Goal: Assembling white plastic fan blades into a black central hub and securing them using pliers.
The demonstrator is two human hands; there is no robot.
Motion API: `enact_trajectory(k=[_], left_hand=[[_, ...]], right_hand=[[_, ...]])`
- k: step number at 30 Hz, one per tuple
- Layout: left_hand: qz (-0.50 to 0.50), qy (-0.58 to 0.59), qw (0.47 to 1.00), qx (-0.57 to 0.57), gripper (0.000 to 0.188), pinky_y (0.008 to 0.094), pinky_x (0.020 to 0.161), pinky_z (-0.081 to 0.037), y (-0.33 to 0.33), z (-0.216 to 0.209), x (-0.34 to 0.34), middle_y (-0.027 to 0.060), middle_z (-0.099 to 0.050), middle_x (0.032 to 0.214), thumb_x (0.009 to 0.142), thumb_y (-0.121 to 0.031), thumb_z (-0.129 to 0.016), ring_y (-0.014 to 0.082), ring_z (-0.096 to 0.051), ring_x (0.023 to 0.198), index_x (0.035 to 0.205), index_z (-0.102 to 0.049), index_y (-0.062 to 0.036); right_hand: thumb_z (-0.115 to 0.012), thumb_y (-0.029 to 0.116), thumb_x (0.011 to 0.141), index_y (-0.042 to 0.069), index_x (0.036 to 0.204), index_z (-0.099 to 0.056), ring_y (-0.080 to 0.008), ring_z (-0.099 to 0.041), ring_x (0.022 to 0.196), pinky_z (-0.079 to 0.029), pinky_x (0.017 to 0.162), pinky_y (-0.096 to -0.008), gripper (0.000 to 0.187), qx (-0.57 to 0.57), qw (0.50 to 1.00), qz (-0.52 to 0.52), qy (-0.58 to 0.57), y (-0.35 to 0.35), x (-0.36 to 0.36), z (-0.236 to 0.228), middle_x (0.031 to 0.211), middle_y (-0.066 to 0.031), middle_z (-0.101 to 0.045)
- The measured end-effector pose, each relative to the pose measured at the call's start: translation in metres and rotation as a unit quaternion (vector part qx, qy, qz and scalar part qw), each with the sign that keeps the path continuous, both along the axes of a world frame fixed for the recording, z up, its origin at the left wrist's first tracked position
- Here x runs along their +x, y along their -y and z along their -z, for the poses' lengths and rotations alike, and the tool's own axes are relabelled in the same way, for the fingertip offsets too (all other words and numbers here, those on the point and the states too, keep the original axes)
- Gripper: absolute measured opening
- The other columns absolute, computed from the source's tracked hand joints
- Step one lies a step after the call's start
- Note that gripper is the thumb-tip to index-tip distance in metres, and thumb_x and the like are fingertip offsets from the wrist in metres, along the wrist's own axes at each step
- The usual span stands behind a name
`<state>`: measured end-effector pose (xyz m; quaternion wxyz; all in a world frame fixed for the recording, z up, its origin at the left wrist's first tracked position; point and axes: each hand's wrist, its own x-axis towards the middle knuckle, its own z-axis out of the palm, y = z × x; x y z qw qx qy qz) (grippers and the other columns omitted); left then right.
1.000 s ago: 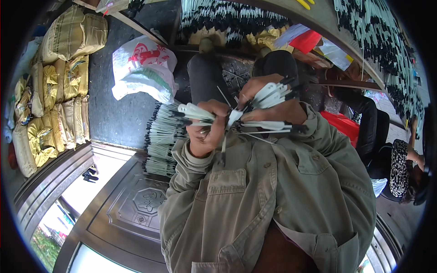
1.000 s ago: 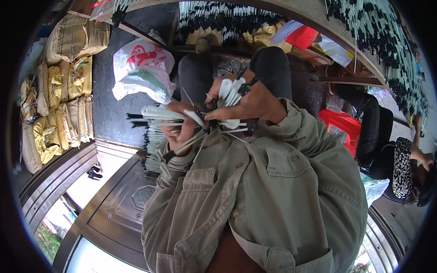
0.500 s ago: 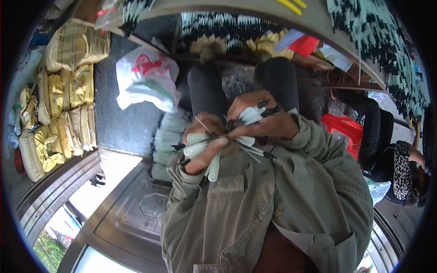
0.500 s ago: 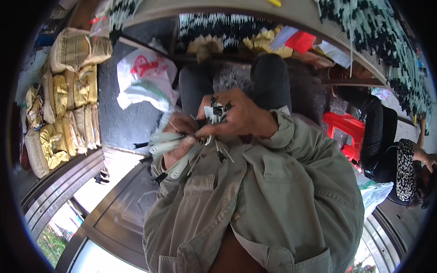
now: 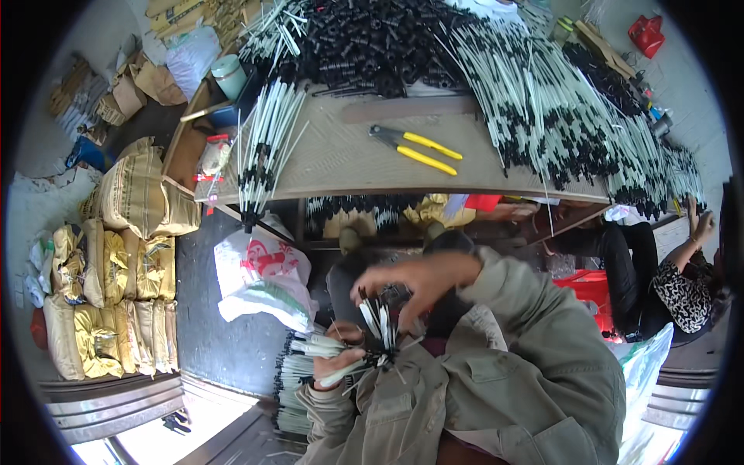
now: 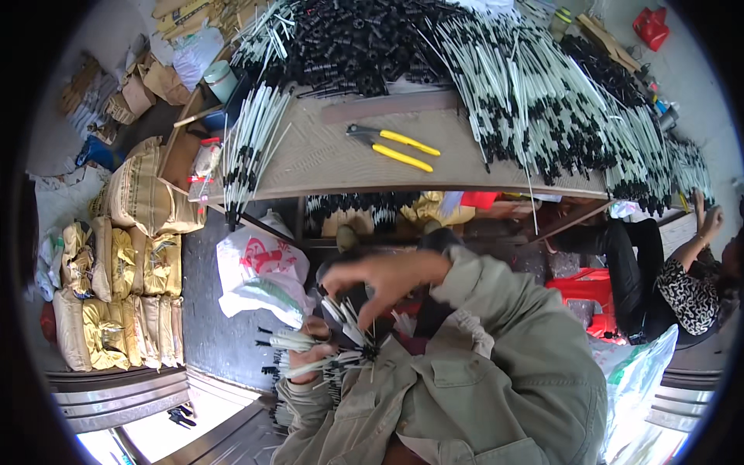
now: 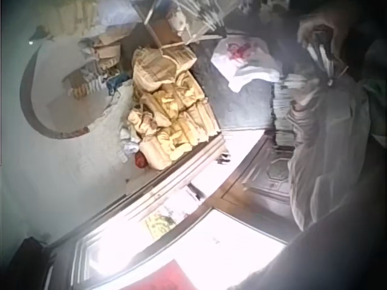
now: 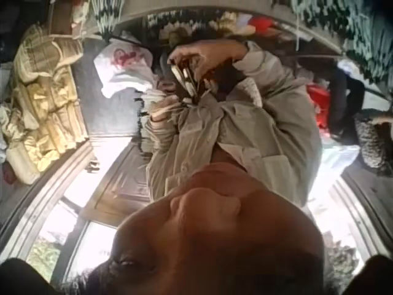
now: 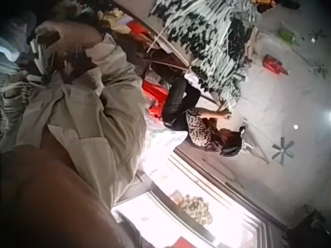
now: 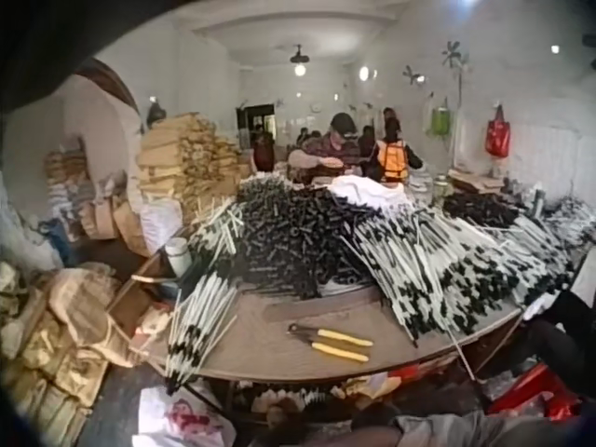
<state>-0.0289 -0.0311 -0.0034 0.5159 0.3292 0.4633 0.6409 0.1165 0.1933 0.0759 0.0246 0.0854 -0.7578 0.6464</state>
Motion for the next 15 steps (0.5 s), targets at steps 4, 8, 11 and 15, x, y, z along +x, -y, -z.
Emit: enact_trajectory(k=[4,8,11,15], left_hand=[[0.016,0.061,0.997,0.051,0.03,0.0299,0.069,-0.046,0.001,-0.01,-0.004,0.0144,-0.054,0.097,0.065,-0.002,-0.07,0.0192,-0.055,0.084,0.093,-0.06,0.0028],[0.074,-0.094,0.992,0.025,0.027,0.0314,0.064,-0.049,-0.01,-0.001,-0.003,0.0173,-0.055,0.095,0.064,-0.007,-0.067,0.0225,-0.057,0.077,0.088,-0.061,0.0048],[0.105,-0.14,0.983,0.051,0.029,0.0318,0.071,-0.049,-0.008,0.009,-0.012,0.0167,-0.057,0.095,0.063,-0.004,-0.068,0.0229,-0.059,0.081,0.089,-0.062,0.0062],[0.082,-0.01,0.996,-0.028,0.028,0.032,0.072,-0.049,-0.006,-0.013,-0.01,0.0166,-0.058,0.095,0.062,-0.002,-0.07,0.0229,-0.059,0.084,0.087,-0.063,0.0076]], right_hand=[[-0.058,0.018,0.084,0.003,0.103,-0.059,-0.0132,-0.055,0.09,-0.043,0.082,-0.028,0.024,-0.016,0.974,0.224,-0.016,-0.091,-0.046,-0.061,0.097,-0.0045,-0.06],[-0.053,0.012,0.079,0.003,0.077,-0.065,-0.0244,-0.061,0.075,-0.048,0.068,-0.0328,0.014,0.506,0.735,0.451,-0.019,-0.221,-0.097,-0.044,0.084,-0.01,-0.062],[-0.056,0.011,0.072,0.007,0.081,-0.067,-0.0249,-0.061,0.082,-0.047,0.071,-0.0366,0.015,0.711,0.56,0.41,0.113,-0.249,-0.125,-0.024,0.084,-0.01,-0.062],[-0.056,0.014,0.074,0.01,0.09,-0.067,-0.0221,-0.058,0.096,-0.043,0.075,-0.0372,0.019,0.728,0.535,0.363,0.227,-0.25,-0.134,-0.025,0.098,-0.0089,-0.061]])
